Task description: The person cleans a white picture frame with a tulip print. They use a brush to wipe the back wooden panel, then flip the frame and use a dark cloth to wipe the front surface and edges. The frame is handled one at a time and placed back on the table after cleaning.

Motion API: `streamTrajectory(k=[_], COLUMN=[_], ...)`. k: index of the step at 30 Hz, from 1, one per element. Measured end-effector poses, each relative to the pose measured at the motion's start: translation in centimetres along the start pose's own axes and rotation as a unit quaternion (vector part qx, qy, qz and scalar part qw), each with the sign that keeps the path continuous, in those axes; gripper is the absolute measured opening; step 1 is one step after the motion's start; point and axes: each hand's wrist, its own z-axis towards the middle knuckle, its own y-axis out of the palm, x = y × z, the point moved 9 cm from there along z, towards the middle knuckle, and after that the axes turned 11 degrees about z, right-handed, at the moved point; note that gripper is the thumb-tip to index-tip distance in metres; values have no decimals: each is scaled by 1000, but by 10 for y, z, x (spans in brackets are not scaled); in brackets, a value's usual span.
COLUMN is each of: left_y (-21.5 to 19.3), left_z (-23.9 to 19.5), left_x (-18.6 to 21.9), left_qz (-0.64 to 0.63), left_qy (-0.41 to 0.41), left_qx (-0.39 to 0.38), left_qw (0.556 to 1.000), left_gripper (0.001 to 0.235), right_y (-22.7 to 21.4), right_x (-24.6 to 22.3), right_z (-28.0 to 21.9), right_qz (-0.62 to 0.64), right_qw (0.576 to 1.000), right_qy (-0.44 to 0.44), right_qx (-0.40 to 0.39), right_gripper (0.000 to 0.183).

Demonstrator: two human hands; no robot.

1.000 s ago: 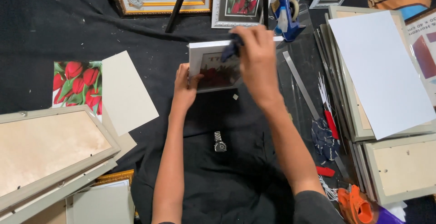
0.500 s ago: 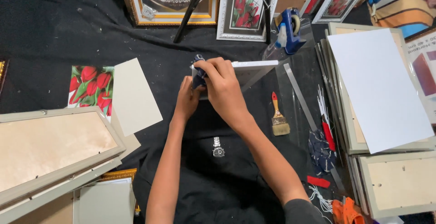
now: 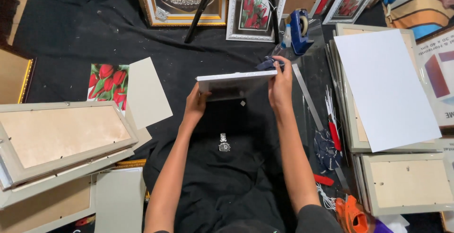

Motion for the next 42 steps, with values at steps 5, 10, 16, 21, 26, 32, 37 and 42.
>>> streamTrajectory(k=[5, 10, 16, 21, 26, 32, 37, 42], left_y=[-14, -24, -22, -19, -5, -13, -55, -72], left_z=[-10, -8, 3, 7, 5, -4, -20, -15], left_x=[16, 54, 107, 140, 136, 110, 86, 45], left_qz=[15, 20, 217, 351, 396, 454, 436, 158], left_qy=[-23, 28, 108, 168, 217, 246, 210, 62], left_qx=[13, 39, 23, 28, 47, 117, 233, 202], left_qw=[1000, 999, 970, 921, 891, 848, 843, 965], left_gripper=[33, 29, 16, 11, 20, 40, 76, 125], right_y=[33, 71, 79, 45, -10, -69, -101, -107], right_x=[-57, -96, -89, -70, -25, 27, 51, 64], right_z=[-25, -52, -56, -35, -24, -20, -7, -1], right_qz=[-156, -369, -455, -523, -499, -427, -431, -411], right_qw=[979, 877, 799, 770, 818, 884, 882, 886], right_qy=[-92, -252, -259, -243, -205, -142, -146, -162], right_qx=[-88, -178, -295, -273, -200, -128, -127, -143], right_gripper=[15, 17, 24, 21, 16, 14, 17, 17])
